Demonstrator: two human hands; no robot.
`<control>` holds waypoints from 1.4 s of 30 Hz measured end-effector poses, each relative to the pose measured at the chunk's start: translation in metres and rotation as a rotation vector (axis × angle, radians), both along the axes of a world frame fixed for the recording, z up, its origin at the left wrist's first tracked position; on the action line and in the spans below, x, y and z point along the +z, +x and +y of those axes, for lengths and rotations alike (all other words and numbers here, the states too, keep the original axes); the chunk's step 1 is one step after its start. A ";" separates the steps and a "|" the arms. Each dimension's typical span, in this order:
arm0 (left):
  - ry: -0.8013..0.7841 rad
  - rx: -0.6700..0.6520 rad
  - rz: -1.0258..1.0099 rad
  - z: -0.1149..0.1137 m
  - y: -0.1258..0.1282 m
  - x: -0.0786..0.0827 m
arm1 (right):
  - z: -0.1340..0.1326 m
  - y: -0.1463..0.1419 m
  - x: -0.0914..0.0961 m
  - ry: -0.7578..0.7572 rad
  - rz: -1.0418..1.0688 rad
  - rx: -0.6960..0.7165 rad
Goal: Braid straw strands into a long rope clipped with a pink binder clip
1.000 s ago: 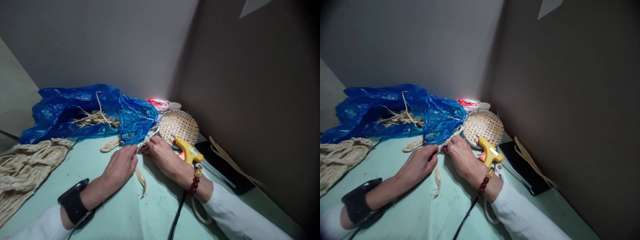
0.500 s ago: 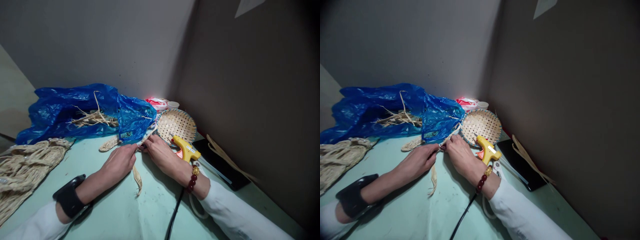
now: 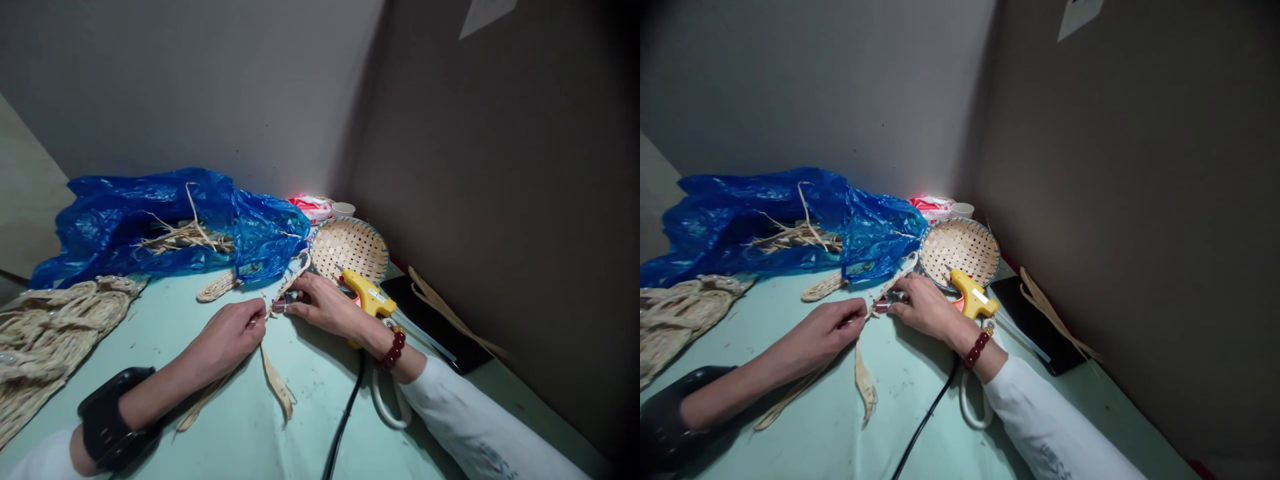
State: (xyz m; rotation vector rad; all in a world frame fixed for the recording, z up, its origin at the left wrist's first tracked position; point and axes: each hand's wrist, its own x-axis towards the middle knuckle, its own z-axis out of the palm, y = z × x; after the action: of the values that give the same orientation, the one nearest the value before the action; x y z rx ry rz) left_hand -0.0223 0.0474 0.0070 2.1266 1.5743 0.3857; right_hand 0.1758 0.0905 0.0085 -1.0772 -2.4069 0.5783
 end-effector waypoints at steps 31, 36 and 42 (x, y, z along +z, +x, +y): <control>-0.390 0.287 -0.770 -0.046 0.030 -0.002 | -0.085 -0.008 0.013 -0.340 0.215 -0.100; -0.394 0.297 -0.785 -0.047 0.033 -0.001 | -0.089 -0.006 0.006 -0.256 0.113 -0.196; -0.399 0.307 -0.801 -0.049 0.036 -0.001 | -0.107 -0.002 0.011 -0.149 0.087 -0.262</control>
State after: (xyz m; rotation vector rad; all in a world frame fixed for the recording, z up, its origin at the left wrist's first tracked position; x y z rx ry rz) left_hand 0.0135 -0.0021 0.0064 1.1943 1.3268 0.8210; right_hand 0.1736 -0.0169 0.0192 -1.3743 -2.1301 0.7051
